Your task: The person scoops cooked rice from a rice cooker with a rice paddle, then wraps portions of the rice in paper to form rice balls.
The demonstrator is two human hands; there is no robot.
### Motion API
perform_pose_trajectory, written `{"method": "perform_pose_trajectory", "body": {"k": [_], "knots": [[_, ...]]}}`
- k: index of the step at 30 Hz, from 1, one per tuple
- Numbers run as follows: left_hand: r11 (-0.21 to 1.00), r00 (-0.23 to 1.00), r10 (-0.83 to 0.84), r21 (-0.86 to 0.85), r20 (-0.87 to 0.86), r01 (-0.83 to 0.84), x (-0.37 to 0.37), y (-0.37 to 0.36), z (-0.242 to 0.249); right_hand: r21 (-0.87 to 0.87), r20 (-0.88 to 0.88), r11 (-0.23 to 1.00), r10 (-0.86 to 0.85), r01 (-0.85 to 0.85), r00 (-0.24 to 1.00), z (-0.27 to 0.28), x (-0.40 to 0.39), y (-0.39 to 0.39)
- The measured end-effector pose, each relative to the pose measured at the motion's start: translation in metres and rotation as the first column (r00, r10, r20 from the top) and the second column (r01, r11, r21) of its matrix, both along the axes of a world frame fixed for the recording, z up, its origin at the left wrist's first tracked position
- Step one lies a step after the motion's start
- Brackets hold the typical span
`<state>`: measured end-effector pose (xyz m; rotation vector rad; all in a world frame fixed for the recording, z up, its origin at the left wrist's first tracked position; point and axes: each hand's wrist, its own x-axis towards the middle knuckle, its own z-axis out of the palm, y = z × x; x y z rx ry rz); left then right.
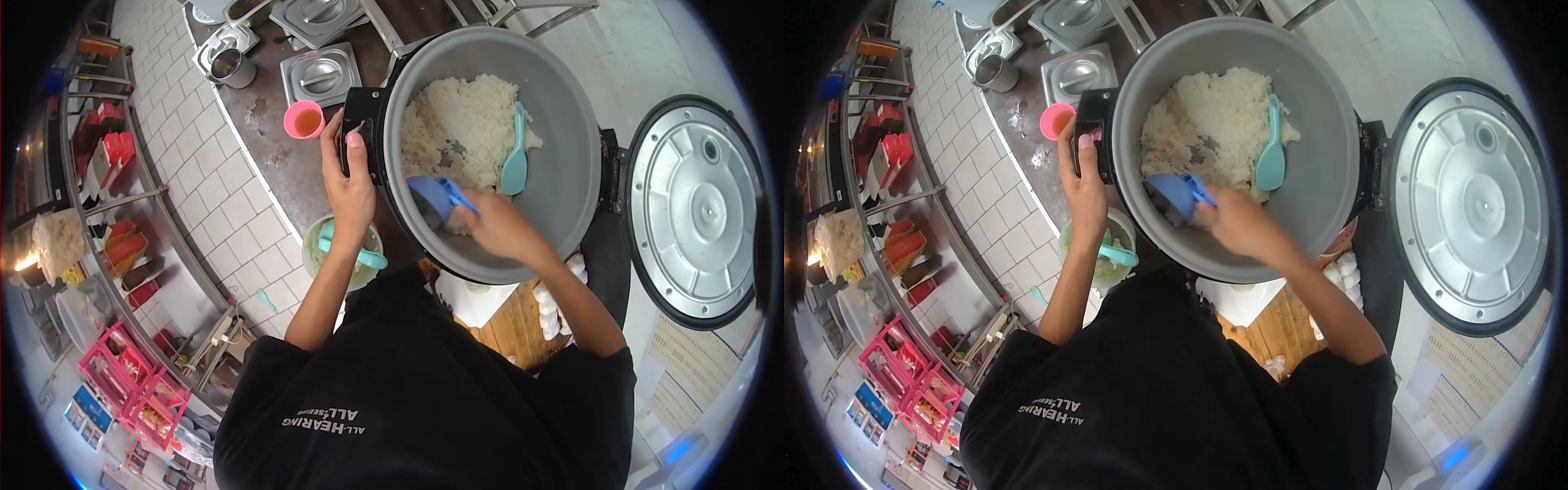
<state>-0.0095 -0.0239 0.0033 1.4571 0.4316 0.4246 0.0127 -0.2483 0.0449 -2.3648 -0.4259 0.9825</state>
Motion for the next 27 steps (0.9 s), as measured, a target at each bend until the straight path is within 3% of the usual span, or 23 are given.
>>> {"method": "perform_pose_trajectory", "body": {"k": [2, 4, 5, 7, 8, 10, 11, 13, 16, 19, 25, 27], "knots": [[1.0, 1.0, 0.009, 0.018, -0.009, -0.009, -0.001, 0.0, -0.004, 0.036, -0.043, 0.999, 0.007, -0.005, 0.999, 0.012, 0.002, -0.006], [1.0, 1.0, -0.013, 0.019, 0.025, 0.012, 0.0, 0.003, -0.008, -0.016, 0.253, 0.995, -0.087, 0.094, 0.964, 0.022, -0.008, -0.002], [0.999, 1.0, 0.003, 0.04, 0.028, -0.004, 0.0, 0.001, -0.007, -0.018, 0.251, 0.994, -0.101, 0.109, 0.963, 0.018, -0.011, -0.005], [0.999, 1.0, -0.017, 0.034, 0.019, 0.017, 0.0, 0.002, -0.005, -0.215, 0.501, 0.952, 0.3, -0.219, 0.812, 0.008, -0.01, -0.012], [0.999, 1.0, -0.017, 0.03, 0.008, 0.016, -0.001, 0.003, -0.004, -0.218, 0.501, 0.953, 0.293, -0.208, 0.815, 0.012, -0.005, -0.014], [1.0, 1.0, -0.027, 0.015, -0.009, 0.027, -0.001, 0.003, -0.008, -0.177, 0.427, 0.984, 0.074, 0.003, 0.901, 0.021, 0.01, -0.015], [0.999, 1.0, -0.018, 0.03, -0.007, 0.018, -0.001, 0.003, -0.01, -0.177, 0.429, 0.984, 0.075, 0.003, 0.9, 0.019, 0.016, -0.019], [0.999, 1.0, -0.005, 0.048, -0.006, 0.005, -0.002, 0.005, -0.011, -0.37, 0.276, 0.925, 0.019, 0.088, 0.961, 0.012, 0.026, -0.029], [0.999, 0.999, -0.004, 0.045, -0.037, 0.006, -0.002, 0.003, -0.007, -0.273, 0.19, 0.956, -0.052, 0.104, 0.98, -0.021, 0.028, -0.029], [0.999, 1.0, 0.002, 0.051, -0.013, -0.002, -0.003, 0.001, -0.006, -0.253, 0.137, 0.967, 0.004, 0.031, 0.991, -0.026, 0.031, -0.001], [0.999, 1.0, 0.0, 0.038, 0.011, -0.001, -0.001, 0.0, -0.003, -0.208, 0.041, 0.978, 0.038, -0.028, 0.998, 0.012, 0.01, 0.026], [0.999, 1.0, 0.011, 0.047, 0.005, -0.012, 0.0, -0.001, -0.003, -0.196, 0.031, 0.98, 0.027, -0.02, 0.999, -0.005, 0.002, 0.027]]}}
